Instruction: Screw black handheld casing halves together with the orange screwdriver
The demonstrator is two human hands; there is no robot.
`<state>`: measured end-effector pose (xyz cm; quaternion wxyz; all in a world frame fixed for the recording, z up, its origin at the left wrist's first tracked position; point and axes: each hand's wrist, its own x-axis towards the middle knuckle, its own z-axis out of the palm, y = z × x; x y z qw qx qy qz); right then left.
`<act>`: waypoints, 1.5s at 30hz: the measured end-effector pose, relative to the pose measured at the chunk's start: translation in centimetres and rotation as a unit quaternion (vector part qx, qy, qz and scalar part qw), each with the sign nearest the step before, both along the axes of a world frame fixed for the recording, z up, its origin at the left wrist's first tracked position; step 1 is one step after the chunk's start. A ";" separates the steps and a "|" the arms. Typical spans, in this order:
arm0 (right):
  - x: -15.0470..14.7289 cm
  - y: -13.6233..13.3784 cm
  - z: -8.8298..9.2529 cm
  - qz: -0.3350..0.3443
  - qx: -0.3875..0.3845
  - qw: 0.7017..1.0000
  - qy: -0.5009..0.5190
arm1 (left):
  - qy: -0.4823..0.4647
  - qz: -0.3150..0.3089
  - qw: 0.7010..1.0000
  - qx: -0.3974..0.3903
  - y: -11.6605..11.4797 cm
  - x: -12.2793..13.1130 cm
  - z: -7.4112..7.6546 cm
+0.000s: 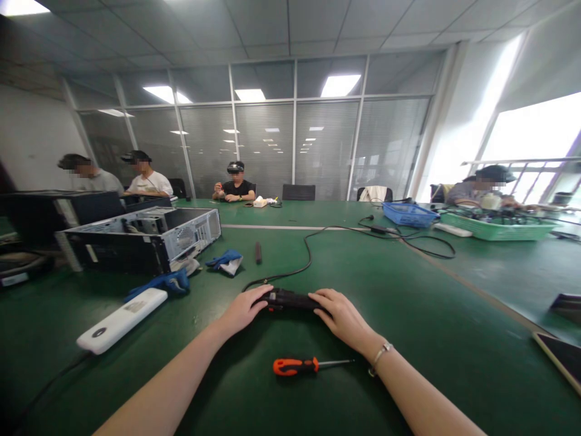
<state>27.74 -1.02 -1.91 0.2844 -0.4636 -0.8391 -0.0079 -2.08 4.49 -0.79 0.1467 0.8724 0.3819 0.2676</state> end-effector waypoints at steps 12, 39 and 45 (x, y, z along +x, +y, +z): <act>0.7 -0.6 1.9 -0.007 -0.113 0.993 -0.023 | 0.051 -0.020 0.998 -0.012 -0.6 0.2 0.3; -3.6 -4.8 4.0 0.046 -0.137 0.989 0.018 | 0.000 -0.046 0.998 -0.034 -1.4 0.1 0.0; -6.8 -6.8 5.7 0.107 -0.191 0.974 -0.054 | -0.015 -0.044 0.998 -0.038 -1.4 0.0 -0.2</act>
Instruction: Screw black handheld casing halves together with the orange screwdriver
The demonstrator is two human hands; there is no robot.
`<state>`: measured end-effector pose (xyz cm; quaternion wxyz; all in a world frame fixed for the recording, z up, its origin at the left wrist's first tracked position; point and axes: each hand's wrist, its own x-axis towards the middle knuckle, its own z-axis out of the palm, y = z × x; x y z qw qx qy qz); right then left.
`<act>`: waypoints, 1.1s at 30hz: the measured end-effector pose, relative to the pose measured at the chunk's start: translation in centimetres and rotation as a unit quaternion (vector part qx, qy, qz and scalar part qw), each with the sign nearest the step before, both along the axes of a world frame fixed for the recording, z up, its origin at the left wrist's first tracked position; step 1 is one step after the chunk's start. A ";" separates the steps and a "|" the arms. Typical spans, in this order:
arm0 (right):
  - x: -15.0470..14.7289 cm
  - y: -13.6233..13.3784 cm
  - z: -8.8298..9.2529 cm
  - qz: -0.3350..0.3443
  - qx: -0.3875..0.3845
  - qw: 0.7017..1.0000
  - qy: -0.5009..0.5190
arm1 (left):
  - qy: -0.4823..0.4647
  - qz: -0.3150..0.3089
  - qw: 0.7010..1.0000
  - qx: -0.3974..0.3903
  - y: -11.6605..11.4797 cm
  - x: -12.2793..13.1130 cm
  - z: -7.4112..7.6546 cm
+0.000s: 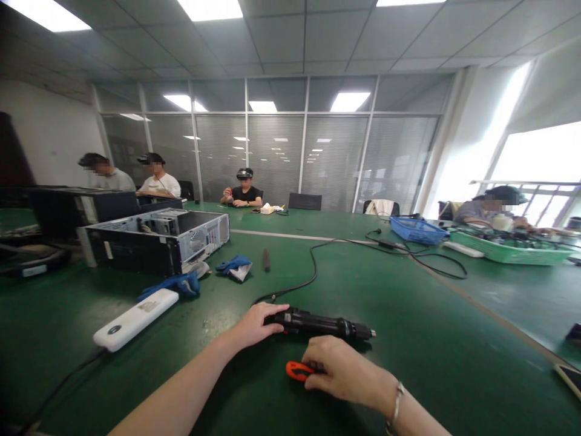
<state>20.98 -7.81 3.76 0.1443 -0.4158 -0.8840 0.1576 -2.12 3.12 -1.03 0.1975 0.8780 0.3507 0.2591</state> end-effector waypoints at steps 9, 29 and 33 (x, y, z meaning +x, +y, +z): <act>-1.1 2.8 2.1 -0.202 0.282 0.866 0.361 | 0.001 0.009 1.000 0.026 -0.4 0.2 -0.2; -2.3 3.2 -1.3 -0.126 0.340 0.909 0.204 | 0.011 0.018 0.999 0.027 -0.3 0.5 0.1; -2.7 2.8 -0.4 -0.125 0.317 0.917 0.206 | 0.012 0.010 0.999 0.031 -0.2 0.4 0.1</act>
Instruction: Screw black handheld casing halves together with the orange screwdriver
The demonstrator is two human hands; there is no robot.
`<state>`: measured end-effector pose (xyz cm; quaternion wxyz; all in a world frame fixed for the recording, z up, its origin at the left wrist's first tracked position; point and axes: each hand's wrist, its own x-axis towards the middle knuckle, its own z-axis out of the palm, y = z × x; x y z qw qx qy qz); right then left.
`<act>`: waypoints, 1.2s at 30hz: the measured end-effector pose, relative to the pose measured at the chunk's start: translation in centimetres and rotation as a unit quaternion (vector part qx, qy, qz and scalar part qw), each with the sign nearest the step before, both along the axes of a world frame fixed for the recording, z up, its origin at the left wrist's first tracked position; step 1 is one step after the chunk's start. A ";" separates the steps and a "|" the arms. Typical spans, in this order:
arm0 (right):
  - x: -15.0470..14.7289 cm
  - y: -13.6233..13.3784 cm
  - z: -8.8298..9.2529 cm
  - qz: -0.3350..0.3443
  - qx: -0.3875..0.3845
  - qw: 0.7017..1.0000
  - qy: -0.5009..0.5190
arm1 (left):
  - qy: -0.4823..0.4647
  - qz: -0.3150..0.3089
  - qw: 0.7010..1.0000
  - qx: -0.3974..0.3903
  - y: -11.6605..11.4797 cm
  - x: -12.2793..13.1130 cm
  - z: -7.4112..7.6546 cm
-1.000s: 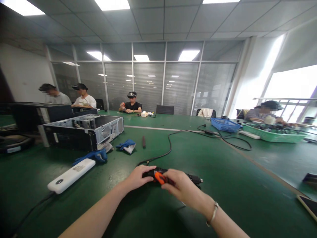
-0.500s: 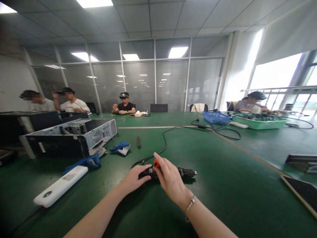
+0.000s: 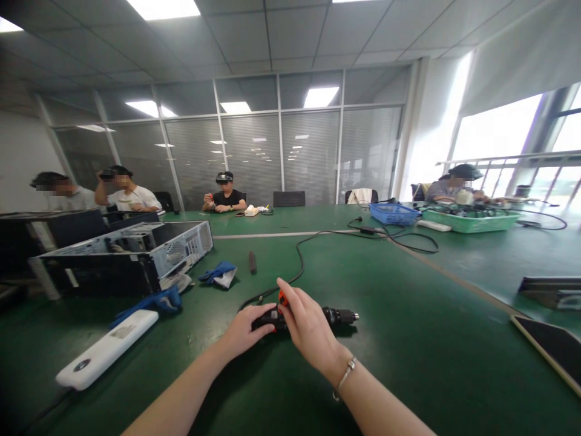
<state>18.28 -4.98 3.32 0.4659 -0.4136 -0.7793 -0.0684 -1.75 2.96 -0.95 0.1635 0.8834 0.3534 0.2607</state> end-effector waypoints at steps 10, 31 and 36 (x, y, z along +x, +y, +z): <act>-1.3 -0.1 0.6 0.043 0.011 0.999 -0.005 | -0.021 -0.004 1.000 0.008 0.2 0.1 -0.6; -1.9 0.4 0.5 0.010 0.019 0.997 0.074 | -0.003 -0.002 1.000 -0.014 -0.1 0.0 0.2; -1.6 0.6 0.0 0.022 0.015 0.998 0.065 | -0.007 0.001 1.000 -0.013 -0.1 -0.1 0.0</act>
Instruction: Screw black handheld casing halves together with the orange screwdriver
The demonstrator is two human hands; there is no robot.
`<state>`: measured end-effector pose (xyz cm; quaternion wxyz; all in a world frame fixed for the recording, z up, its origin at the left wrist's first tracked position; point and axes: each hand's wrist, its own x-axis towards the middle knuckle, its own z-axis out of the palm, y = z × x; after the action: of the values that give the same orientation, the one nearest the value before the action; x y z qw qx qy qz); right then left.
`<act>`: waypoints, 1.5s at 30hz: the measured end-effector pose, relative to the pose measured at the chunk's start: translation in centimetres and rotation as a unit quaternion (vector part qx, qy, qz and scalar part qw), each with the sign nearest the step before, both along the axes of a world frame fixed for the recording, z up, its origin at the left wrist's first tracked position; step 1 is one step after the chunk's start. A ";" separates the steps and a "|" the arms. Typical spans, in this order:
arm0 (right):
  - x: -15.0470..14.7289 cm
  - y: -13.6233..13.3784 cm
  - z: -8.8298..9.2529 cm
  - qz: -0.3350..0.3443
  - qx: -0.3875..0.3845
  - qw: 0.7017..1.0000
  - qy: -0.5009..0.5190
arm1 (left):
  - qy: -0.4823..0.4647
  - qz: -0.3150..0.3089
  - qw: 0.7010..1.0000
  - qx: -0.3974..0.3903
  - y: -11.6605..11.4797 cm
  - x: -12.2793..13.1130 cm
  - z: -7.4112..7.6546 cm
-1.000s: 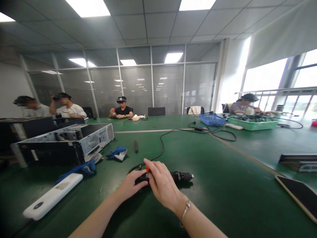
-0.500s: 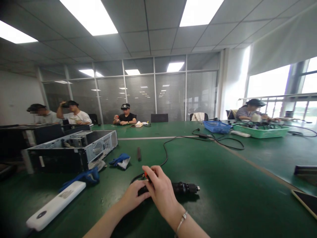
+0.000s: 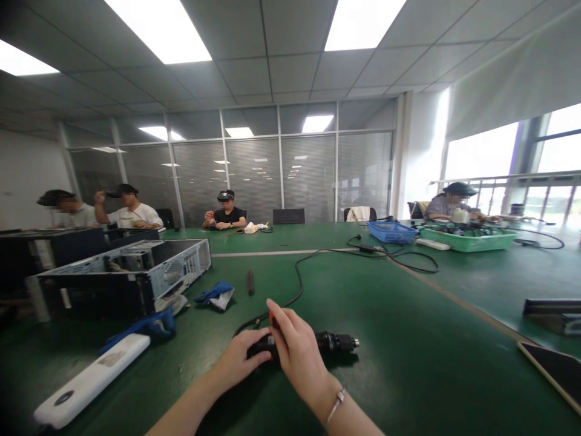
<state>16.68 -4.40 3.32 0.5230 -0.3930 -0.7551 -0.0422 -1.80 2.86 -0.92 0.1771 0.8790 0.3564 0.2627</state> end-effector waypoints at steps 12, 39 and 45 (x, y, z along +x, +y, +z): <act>-0.5 -0.1 -0.6 0.021 0.002 1.000 0.003 | -0.009 -0.002 1.000 0.008 0.0 -0.1 -0.4; -0.5 0.1 -1.4 -0.050 0.078 0.996 -0.015 | -0.003 0.004 1.000 0.002 -0.1 -0.1 -0.4; -0.4 0.0 -1.4 -0.065 0.106 0.992 -0.027 | -0.003 0.011 1.000 0.005 -0.1 0.0 -0.4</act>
<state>16.27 -4.37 1.94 0.5375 -0.3825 -0.7330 -0.1659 -1.82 2.72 -1.30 0.1712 0.8749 0.3645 0.2691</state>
